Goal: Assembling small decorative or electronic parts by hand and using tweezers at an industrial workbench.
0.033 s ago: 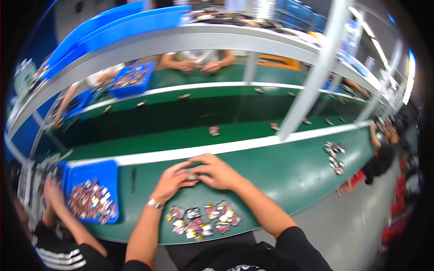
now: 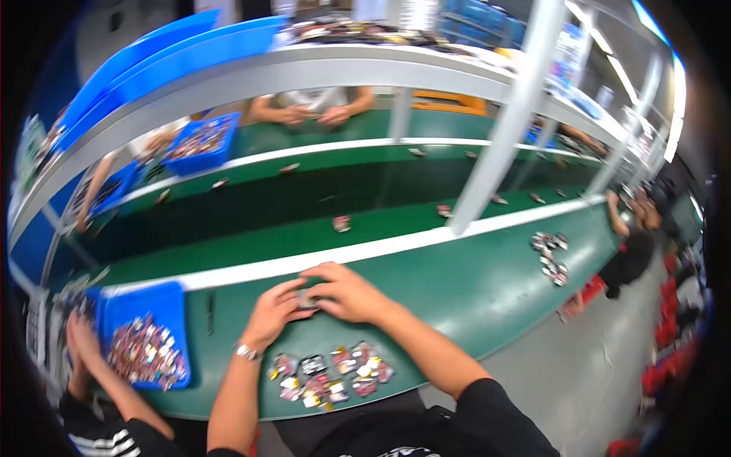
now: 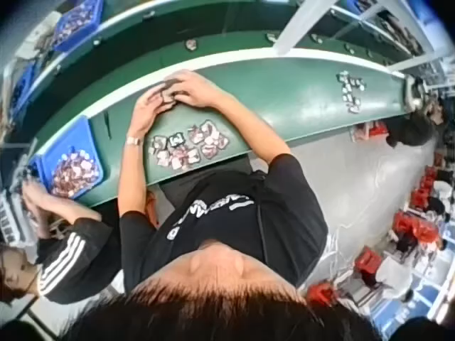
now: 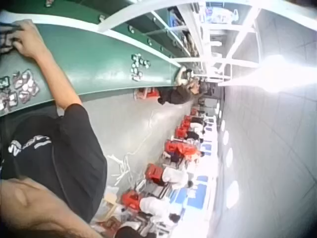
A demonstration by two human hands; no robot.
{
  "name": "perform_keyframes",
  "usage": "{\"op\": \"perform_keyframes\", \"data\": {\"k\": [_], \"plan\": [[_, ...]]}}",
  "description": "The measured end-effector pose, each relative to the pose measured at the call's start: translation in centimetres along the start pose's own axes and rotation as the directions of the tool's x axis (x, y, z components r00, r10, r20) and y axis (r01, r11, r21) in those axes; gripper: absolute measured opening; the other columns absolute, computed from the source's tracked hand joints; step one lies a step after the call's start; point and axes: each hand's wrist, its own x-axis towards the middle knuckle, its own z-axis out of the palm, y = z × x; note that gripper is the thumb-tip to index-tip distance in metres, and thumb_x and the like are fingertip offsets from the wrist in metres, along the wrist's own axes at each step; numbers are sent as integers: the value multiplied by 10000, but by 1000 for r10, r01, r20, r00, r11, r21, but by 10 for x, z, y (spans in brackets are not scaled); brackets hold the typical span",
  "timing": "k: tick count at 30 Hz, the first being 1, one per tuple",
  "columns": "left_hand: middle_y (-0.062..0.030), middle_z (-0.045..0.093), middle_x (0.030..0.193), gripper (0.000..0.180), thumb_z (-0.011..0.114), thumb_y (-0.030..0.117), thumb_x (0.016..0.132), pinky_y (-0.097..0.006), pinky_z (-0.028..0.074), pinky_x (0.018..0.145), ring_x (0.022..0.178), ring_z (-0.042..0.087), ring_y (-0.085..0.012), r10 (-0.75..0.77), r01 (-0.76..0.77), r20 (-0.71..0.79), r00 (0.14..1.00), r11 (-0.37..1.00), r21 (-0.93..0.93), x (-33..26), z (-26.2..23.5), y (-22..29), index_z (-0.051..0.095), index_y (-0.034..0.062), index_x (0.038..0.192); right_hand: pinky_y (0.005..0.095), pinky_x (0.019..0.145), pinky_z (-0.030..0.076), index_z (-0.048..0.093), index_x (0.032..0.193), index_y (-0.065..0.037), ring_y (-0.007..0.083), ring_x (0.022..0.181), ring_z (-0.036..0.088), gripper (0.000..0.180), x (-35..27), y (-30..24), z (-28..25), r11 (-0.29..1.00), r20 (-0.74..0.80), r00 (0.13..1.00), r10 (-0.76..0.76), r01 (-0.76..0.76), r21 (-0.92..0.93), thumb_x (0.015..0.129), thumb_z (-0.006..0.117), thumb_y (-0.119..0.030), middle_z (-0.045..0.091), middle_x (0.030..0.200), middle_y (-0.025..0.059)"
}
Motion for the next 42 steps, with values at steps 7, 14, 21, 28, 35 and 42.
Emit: {"op": "perform_keyframes", "data": {"k": [7, 14, 21, 28, 35, 42], "plan": [[-132, 629, 1123, 323, 516, -18, 910, -369, 585, 870, 1011, 657, -224, -1, 1, -20, 1000, 1000, 4, -4, 1, -1, 475, 16, 1228, 406, 985, 434, 666, 835, -63, 312, 1180, 509, 94, 7, -6, 15, 998, -84, 994, 66, -66, 10, 781, 702, -131, 574, 1208, 117], [-148, 577, 1207, 380, 536, -25, 928, -365, 529, 968, 1102, 603, -206, 15, -3, 112, 994, 994, -110, 10, 5, -9, 436, 13, 1292, 389, 930, 480, 713, 875, -68, 286, 1136, 552, 107, -4, -7, 11, 977, -184, 960, 212, -214, 6, 774, 715, -105, 614, 1181, 93], [-118, 621, 1159, 311, 511, 25, 960, -347, 550, 915, 1065, 625, -187, -11, 14, 75, 997, 999, -30, 0, -2, -5, 466, 31, 1268, 382, 917, 489, 697, 848, -66, 275, 1166, 528, 77, 3, -12, 12, 969, -66, 970, 233, -226, 104, 775, 694, -92, 598, 1218, 84], [-114, 619, 1147, 302, 523, 57, 964, -359, 537, 933, 1079, 618, -200, -11, 14, 53, 999, 998, -68, 3, 2, -2, 472, 28, 1260, 374, 904, 496, 713, 876, -62, 275, 1157, 530, 111, -1, -12, 16, 976, -138, 966, 217, -211, 56, 770, 699, -92, 597, 1212, 88], [-111, 612, 1164, 291, 527, 93, 977, -382, 523, 959, 1097, 609, -209, 23, -15, 72, 997, 995, -104, 5, -1, -8, 471, 25, 1254, 366, 891, 500, 717, 875, -58, 274, 1138, 545, 113, -1, -13, 27, 971, -206, 949, 239, -235, 46, 763, 711, -74, 610, 1181, 88], [-112, 610, 1162, 271, 508, 86, 984, -378, 526, 956, 1093, 611, -207, 34, -28, 54, 998, 995, -97, 4, -1, -9, 471, 21, 1245, 368, 913, 488, 725, 882, -70, 276, 1125, 556, 113, -1, -16, 37, 971, -296, 925, 236, -240, 26, 771, 715, -84, 631, 1155, 84]]}}
